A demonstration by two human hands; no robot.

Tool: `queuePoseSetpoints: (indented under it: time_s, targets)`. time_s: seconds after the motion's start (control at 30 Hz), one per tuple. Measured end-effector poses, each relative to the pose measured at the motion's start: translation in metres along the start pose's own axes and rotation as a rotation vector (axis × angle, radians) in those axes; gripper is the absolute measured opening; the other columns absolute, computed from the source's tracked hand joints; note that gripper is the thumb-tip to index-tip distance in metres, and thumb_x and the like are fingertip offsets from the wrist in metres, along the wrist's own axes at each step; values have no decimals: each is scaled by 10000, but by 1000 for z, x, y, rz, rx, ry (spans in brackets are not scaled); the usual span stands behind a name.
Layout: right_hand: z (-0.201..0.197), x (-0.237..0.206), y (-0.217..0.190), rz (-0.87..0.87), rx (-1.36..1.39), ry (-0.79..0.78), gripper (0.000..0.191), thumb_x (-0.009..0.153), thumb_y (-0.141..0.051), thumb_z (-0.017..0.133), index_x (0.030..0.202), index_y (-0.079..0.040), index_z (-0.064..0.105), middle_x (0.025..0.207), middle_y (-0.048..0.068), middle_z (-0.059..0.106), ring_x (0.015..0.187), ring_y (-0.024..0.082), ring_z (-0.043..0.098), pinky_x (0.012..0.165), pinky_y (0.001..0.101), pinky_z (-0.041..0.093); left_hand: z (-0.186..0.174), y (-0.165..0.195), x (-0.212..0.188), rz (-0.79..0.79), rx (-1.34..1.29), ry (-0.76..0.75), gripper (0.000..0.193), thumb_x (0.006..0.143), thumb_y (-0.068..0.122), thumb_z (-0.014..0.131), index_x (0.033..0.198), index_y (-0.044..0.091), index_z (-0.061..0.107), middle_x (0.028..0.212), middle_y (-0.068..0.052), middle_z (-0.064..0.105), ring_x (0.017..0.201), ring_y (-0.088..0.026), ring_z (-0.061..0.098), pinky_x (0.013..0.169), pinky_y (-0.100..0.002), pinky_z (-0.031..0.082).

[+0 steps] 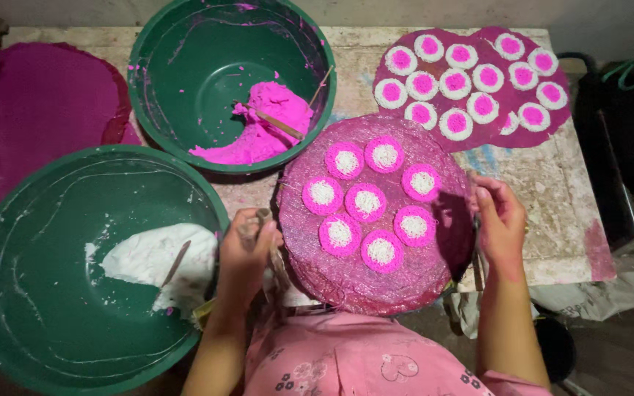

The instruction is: The person repeatedly scoops pink dough from a green bowl, places it into a circular mold, and presses it flat with a wooden tool. They then remove the shaped dough and place it on a pink tray alongside other finished pieces. The process is repeated multiple times.

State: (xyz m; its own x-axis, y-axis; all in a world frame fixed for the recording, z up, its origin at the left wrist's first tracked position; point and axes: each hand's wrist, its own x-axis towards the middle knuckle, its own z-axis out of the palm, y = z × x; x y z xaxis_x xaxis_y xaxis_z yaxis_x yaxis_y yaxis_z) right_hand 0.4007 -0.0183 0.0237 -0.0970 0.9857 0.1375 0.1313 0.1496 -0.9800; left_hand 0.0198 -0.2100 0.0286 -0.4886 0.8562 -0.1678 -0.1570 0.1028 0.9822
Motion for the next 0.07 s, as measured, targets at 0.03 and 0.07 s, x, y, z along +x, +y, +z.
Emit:
queuePoseSetpoints:
  time_s: [0.03, 0.07]
  targets:
    - [-9, 1, 9, 14, -37, 10, 242, 1102, -138, 591, 1305, -17, 645, 1196, 22, 685, 981, 78, 608, 864, 234, 476, 7, -3, 0, -2, 134, 9, 236, 951, 168, 670, 1150, 63, 597, 855, -76, 722, 775, -155, 700, 700, -290, 556]
    - [-15, 4, 18, 27, -72, 19, 237, 1113, -139, 599, 1310, -20, 655, 1167, 43, 678, 975, 89, 608, 864, 240, 478, 14, -4, 1, -1, 268, 19, 245, 944, 190, 692, 1152, 87, 611, 849, -84, 744, 774, -169, 720, 708, -307, 565]
